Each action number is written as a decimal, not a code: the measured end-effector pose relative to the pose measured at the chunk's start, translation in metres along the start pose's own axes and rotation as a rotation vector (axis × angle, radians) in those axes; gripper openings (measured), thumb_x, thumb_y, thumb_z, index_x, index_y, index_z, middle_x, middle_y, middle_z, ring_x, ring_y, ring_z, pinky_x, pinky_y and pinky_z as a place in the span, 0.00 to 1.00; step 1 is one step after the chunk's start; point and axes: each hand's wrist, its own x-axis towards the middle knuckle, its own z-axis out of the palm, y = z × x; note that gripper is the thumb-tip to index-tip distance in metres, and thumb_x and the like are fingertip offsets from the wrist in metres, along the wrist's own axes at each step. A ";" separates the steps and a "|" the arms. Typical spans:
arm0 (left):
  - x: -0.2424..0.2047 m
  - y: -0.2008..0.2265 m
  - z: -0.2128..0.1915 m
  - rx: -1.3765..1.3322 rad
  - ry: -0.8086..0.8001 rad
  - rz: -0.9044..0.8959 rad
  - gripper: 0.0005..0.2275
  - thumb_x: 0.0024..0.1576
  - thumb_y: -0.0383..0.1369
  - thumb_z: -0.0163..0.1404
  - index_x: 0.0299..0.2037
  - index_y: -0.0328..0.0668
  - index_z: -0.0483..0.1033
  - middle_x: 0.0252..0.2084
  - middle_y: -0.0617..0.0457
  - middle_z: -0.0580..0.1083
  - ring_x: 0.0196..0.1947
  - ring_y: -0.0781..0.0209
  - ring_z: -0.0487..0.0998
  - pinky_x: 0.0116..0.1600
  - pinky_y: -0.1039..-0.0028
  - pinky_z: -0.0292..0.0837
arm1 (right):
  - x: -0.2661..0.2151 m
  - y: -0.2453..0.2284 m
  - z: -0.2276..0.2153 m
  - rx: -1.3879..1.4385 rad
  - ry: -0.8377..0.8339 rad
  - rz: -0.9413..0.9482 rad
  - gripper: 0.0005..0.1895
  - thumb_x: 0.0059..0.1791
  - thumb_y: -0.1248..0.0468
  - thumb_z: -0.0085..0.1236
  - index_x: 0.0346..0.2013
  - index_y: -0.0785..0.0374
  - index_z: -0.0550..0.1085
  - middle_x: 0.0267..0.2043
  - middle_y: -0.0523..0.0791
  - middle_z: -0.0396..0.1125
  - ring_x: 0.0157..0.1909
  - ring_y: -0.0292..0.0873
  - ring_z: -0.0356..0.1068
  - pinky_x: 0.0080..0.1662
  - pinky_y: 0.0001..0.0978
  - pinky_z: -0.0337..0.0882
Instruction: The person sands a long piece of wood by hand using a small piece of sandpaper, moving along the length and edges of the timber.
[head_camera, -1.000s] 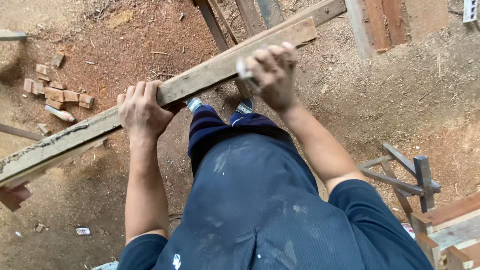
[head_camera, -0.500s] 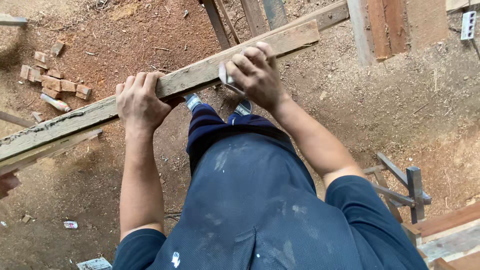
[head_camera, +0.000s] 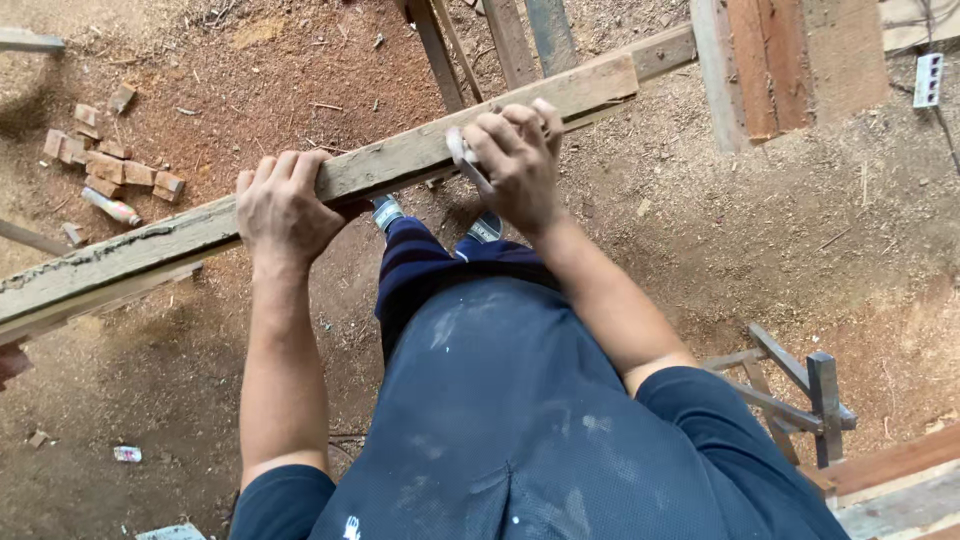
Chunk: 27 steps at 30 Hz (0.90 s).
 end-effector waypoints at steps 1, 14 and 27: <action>-0.002 -0.003 0.002 0.011 -0.010 -0.002 0.11 0.63 0.46 0.58 0.40 0.50 0.78 0.38 0.57 0.76 0.38 0.59 0.76 0.44 0.67 0.64 | -0.004 0.000 0.003 -0.041 -0.011 -0.034 0.09 0.58 0.54 0.50 0.39 0.51 0.75 0.39 0.38 0.69 0.48 0.39 0.63 0.58 0.43 0.57; 0.001 0.008 -0.014 0.023 0.016 0.007 0.30 0.45 0.63 0.64 0.44 0.48 0.78 0.39 0.53 0.77 0.40 0.57 0.77 0.45 0.66 0.67 | -0.004 -0.011 -0.007 0.120 -0.024 -0.002 0.10 0.59 0.61 0.45 0.34 0.51 0.70 0.35 0.41 0.69 0.45 0.42 0.69 0.61 0.46 0.57; -0.001 0.005 -0.010 -0.007 -0.001 -0.009 0.18 0.54 0.51 0.62 0.43 0.49 0.78 0.39 0.55 0.77 0.39 0.58 0.76 0.45 0.67 0.66 | 0.006 -0.048 0.008 0.082 -0.040 -0.028 0.10 0.56 0.54 0.55 0.33 0.51 0.70 0.36 0.41 0.67 0.46 0.42 0.64 0.57 0.42 0.57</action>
